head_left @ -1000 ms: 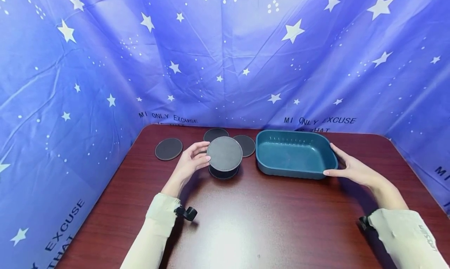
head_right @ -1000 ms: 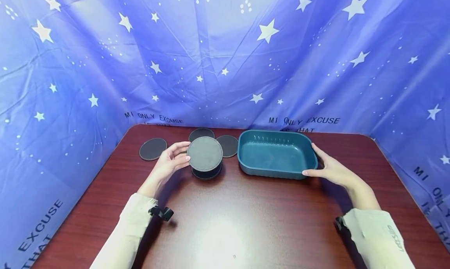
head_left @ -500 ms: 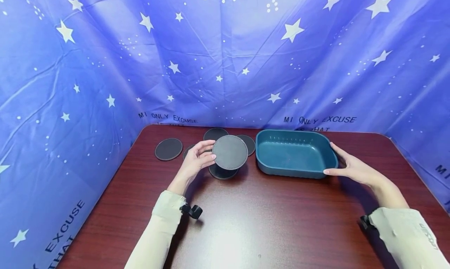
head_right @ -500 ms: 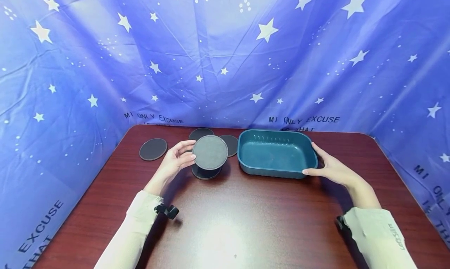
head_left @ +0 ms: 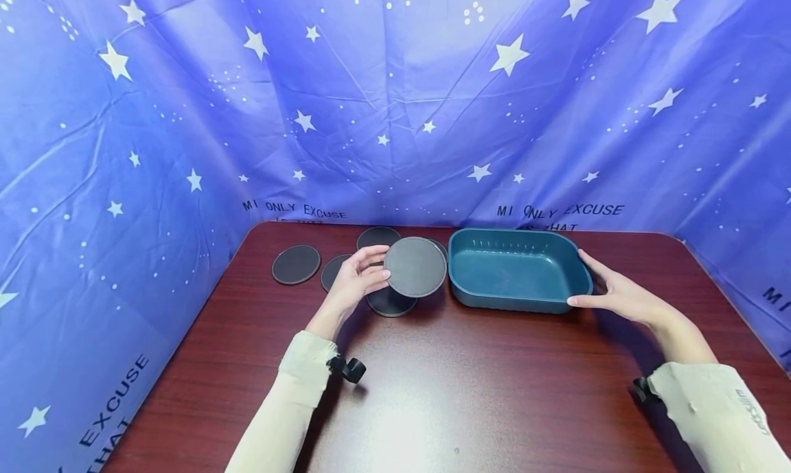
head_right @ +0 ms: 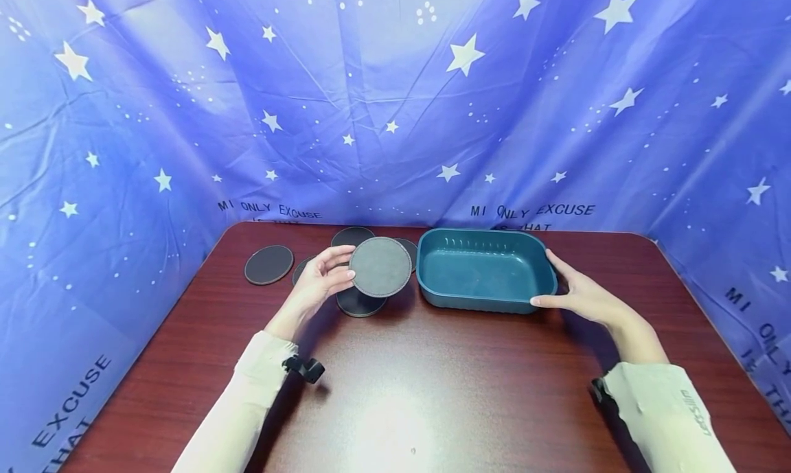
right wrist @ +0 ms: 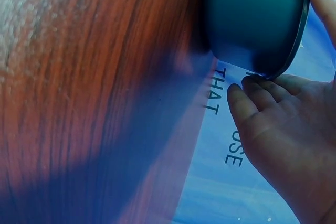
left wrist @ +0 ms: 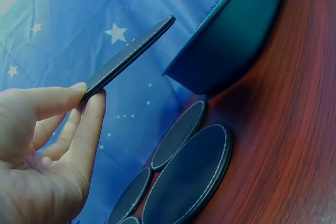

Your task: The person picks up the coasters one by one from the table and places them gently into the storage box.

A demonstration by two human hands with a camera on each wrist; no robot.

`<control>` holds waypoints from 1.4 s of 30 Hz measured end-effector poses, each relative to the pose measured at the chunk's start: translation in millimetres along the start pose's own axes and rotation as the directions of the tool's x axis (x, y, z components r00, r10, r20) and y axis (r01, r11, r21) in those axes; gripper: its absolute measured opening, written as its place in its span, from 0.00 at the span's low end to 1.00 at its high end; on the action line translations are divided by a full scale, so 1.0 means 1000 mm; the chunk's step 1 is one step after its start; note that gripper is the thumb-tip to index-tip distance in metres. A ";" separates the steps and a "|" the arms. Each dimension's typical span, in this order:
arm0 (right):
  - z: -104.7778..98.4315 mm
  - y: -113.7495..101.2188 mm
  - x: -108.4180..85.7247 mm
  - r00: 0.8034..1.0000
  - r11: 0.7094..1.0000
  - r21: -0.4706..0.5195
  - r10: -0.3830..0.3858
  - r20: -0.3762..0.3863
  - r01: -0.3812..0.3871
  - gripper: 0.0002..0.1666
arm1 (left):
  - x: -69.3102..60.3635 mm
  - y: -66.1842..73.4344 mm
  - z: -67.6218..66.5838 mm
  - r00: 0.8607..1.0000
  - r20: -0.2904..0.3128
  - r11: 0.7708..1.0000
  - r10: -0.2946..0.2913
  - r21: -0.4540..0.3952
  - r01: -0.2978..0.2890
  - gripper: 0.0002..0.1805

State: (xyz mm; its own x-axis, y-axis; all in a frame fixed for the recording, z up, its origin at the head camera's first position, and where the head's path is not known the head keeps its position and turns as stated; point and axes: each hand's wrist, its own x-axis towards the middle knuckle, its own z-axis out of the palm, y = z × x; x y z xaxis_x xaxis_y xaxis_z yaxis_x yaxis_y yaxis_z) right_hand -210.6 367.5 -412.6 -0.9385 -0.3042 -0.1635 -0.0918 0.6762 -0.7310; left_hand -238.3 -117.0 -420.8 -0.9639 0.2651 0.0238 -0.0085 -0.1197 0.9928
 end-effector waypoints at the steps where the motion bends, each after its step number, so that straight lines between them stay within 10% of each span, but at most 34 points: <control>1: 0.000 0.000 0.000 1.000 1.000 0.001 -0.003 0.000 0.003 0.64 | 0.001 0.000 0.001 1.000 0.001 1.000 -0.001 -0.001 0.001 0.30; 42: -0.001 0.000 0.001 1.000 1.000 0.012 -0.016 0.008 0.016 0.63 | 0.031 0.001 0.058 1.000 -0.021 0.993 -0.018 -0.115 0.016 0.28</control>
State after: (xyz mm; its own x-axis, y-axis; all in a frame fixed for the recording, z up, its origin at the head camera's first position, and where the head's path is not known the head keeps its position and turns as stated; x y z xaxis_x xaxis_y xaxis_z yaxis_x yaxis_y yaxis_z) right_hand -211.4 368.0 -412.6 -0.9340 -0.3206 -0.1574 -0.1027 0.6632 -0.7414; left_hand -252.6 -54.0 -411.8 -0.9690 0.2472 0.0033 -0.0541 -0.2250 0.9729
